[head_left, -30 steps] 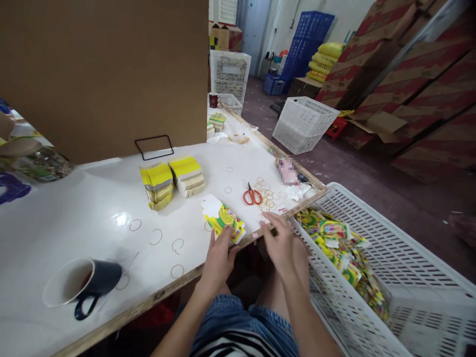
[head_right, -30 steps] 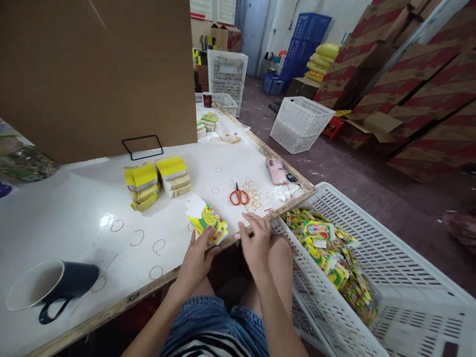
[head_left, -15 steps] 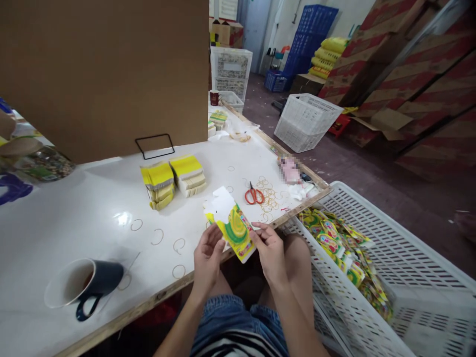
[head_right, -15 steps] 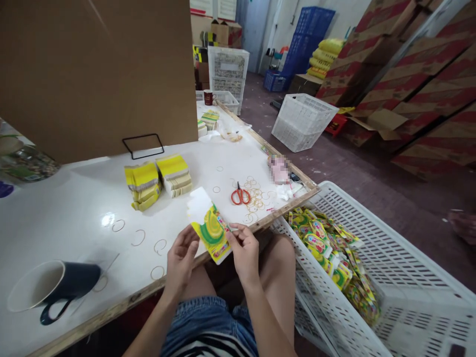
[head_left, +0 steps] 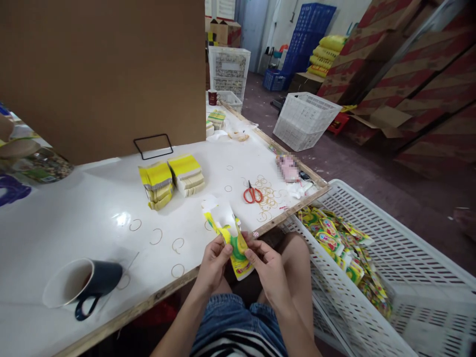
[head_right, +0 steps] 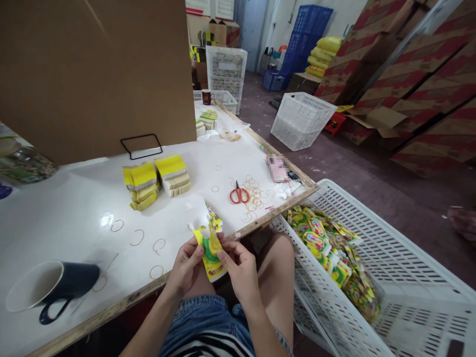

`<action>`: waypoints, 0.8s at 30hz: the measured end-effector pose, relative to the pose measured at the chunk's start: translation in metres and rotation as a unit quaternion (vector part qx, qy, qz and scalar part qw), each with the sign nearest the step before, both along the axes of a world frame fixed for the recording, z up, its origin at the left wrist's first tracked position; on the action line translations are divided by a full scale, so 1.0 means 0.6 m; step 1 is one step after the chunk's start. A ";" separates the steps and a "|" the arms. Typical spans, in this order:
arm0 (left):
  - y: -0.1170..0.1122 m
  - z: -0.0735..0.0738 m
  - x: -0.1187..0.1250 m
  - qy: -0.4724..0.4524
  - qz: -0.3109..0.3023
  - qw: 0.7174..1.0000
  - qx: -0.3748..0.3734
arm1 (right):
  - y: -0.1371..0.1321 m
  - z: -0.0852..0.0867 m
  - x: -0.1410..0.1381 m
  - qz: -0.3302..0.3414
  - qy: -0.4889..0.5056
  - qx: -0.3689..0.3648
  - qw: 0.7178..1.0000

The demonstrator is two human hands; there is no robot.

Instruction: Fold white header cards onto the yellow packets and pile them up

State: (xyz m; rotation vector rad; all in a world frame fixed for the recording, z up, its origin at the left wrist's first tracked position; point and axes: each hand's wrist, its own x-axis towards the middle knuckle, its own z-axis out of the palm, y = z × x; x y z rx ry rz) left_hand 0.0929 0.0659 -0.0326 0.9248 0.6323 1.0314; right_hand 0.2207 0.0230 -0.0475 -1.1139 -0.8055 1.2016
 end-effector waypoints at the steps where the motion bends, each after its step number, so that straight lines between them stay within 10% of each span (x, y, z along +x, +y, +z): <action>1: 0.001 -0.003 0.002 0.009 0.013 1.000 -0.007 | -0.002 -0.001 -0.002 0.000 -0.007 -0.005 1.000; 9: -0.013 0.010 0.010 0.107 0.149 0.982 0.036 | -0.005 -0.005 -0.006 -0.088 -0.132 0.010 0.987; 24: -0.035 0.034 -0.014 0.069 -0.109 0.991 0.046 | 0.000 0.045 0.062 0.064 -0.208 0.118 0.969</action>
